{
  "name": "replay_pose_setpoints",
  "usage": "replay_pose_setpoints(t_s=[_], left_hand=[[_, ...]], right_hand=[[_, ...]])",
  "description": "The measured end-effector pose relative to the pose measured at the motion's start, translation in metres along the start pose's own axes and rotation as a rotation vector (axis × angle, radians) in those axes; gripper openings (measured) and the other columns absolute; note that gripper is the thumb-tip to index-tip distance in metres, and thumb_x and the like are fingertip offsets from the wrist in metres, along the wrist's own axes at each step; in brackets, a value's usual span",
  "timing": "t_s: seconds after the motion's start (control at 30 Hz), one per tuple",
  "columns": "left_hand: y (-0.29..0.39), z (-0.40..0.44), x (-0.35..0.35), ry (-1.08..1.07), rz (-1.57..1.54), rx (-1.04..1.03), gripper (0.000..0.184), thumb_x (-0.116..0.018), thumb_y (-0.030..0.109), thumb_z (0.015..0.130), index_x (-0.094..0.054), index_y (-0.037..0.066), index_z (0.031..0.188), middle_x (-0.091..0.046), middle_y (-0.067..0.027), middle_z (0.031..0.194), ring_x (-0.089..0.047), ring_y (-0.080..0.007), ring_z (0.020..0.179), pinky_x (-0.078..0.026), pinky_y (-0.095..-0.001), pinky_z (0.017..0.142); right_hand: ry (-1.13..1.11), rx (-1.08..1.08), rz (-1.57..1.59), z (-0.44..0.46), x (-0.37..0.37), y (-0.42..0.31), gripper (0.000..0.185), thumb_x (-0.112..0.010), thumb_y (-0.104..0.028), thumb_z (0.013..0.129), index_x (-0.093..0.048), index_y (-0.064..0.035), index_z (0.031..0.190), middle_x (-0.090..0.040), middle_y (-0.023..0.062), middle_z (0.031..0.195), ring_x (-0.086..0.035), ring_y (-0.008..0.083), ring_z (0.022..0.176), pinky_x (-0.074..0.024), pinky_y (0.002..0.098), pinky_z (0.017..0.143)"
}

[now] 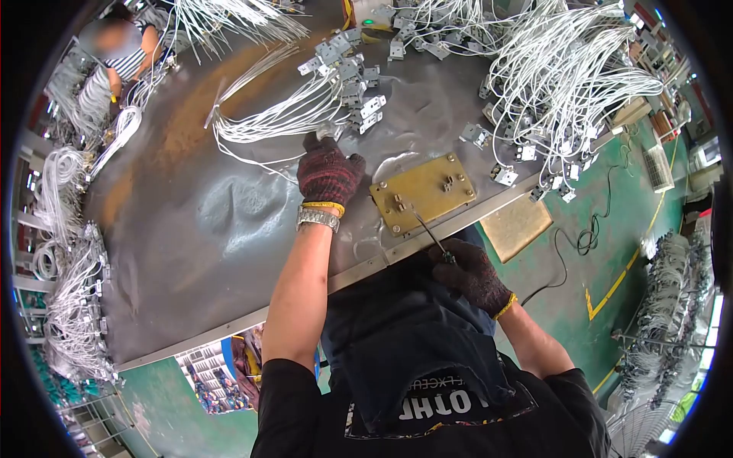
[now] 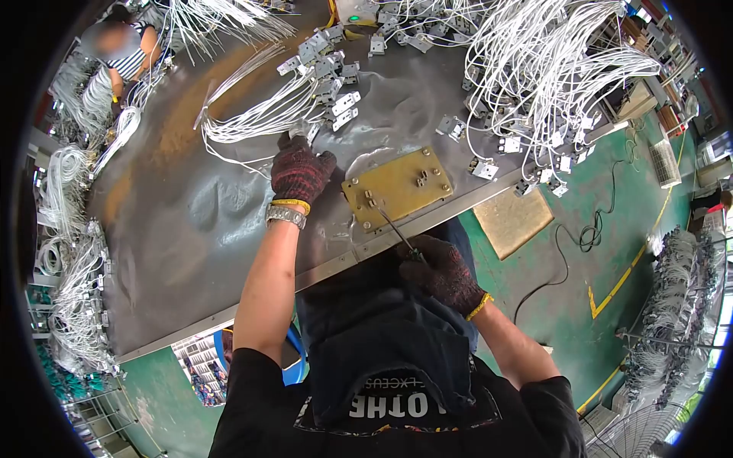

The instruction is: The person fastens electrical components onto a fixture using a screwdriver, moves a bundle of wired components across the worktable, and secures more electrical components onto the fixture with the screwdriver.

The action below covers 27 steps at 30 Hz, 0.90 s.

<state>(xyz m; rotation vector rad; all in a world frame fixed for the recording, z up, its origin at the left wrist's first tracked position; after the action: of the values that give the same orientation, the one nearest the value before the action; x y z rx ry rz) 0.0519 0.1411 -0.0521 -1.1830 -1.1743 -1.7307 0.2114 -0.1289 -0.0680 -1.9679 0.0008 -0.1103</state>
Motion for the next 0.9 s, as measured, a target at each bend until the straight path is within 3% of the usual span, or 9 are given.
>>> replay_pose_setpoints(t_s=[0.23,0.3,0.4,0.5,0.63,0.73,0.8,0.9], left_hand=[[-0.008,-0.002,0.015,-0.021,0.001,-0.019,0.062,-0.073,0.035,0.079,-0.058,0.003,0.130,-0.066,-0.0248,0.117,-0.069,-0.0421,0.100,-0.057,-0.0519,0.086],[-0.012,-0.012,0.013,-0.022,0.015,-0.045,0.060,-0.072,0.033,0.080,-0.058,0.004,0.130,-0.066,-0.0241,0.116,-0.069,-0.0421,0.099,-0.057,-0.0523,0.085],[-0.012,-0.029,0.007,-0.005,0.051,-0.093,0.041,-0.072,0.029,0.079,-0.066,0.005,0.112,-0.069,-0.0204,0.109,-0.071,-0.0389,0.094,-0.058,-0.0490,0.082],[-0.001,-0.050,0.012,0.059,-0.064,-0.209,0.040,-0.072,0.028,0.079,-0.066,0.005,0.112,-0.069,-0.0213,0.110,-0.071,-0.0392,0.092,-0.058,-0.0495,0.081],[0.004,-0.065,0.013,-0.109,-0.060,-0.164,0.046,-0.075,0.035,0.079,-0.065,0.005,0.113,-0.069,-0.0189,0.107,-0.070,-0.0388,0.094,-0.057,-0.0494,0.082],[0.006,-0.065,0.011,-0.171,0.010,-0.115,0.049,-0.076,0.040,0.080,-0.065,0.006,0.114,-0.069,-0.0179,0.107,-0.070,-0.0379,0.096,-0.057,-0.0491,0.083],[0.005,-0.066,0.009,-0.188,0.039,-0.100,0.048,-0.075,0.040,0.080,-0.065,0.006,0.113,-0.069,-0.0178,0.107,-0.070,-0.0376,0.095,-0.057,-0.0490,0.083],[0.006,-0.066,0.010,-0.116,-0.075,-0.159,0.053,-0.077,0.037,0.083,-0.064,0.006,0.124,-0.070,-0.0199,0.102,-0.069,-0.0392,0.096,-0.055,-0.0491,0.083]], right_hand=[[0.002,-0.009,0.025,-0.003,-0.002,0.000,0.031,-0.073,-0.012,0.091,-0.067,-0.0043,0.120,-0.065,-0.0007,0.100,-0.059,0.0061,0.074,-0.0505,0.0245,0.059],[0.039,0.089,-0.022,0.000,-0.002,-0.004,0.029,-0.074,-0.012,0.090,-0.067,-0.0037,0.117,-0.066,-0.0008,0.101,-0.060,0.0073,0.073,-0.0511,0.0262,0.061],[0.051,0.065,0.004,0.010,-0.004,-0.002,0.028,-0.074,-0.011,0.090,-0.068,-0.0030,0.116,-0.066,0.0015,0.102,-0.061,0.0089,0.076,-0.0519,0.0284,0.063],[0.079,0.145,-0.005,0.025,-0.004,-0.010,0.035,-0.072,-0.017,0.092,-0.065,0.0006,0.122,-0.066,0.0053,0.091,-0.060,0.0087,0.070,-0.0490,0.0281,0.062],[0.084,0.265,-0.106,0.031,-0.008,-0.038,0.036,-0.070,-0.016,0.093,-0.063,0.0009,0.124,-0.064,0.0055,0.090,-0.061,0.0100,0.068,-0.0501,0.0288,0.062],[0.078,0.227,-0.079,0.035,-0.011,-0.053,0.036,-0.069,-0.015,0.094,-0.062,0.0005,0.126,-0.063,0.0046,0.088,-0.061,0.0108,0.066,-0.0499,0.0287,0.061],[0.081,0.046,0.159,0.044,-0.012,-0.047,0.028,-0.070,-0.011,0.092,-0.064,0.0007,0.117,-0.065,0.0039,0.090,-0.064,0.0118,0.079,-0.0529,0.0298,0.066],[0.125,0.086,0.079,0.057,-0.008,-0.056,0.034,-0.071,-0.012,0.091,-0.063,0.0007,0.121,-0.065,0.0045,0.089,-0.065,0.0120,0.076,-0.0528,0.0292,0.067]])
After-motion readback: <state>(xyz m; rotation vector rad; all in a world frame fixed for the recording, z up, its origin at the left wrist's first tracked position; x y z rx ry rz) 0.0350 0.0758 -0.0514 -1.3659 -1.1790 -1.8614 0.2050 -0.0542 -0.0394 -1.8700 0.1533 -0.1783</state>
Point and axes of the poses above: each hand's wrist, its own z-axis towards the middle knuckle, its own x-axis out of the back of the hand, y = z × x, the point moved 7 cm from there along z, towards the middle knuckle
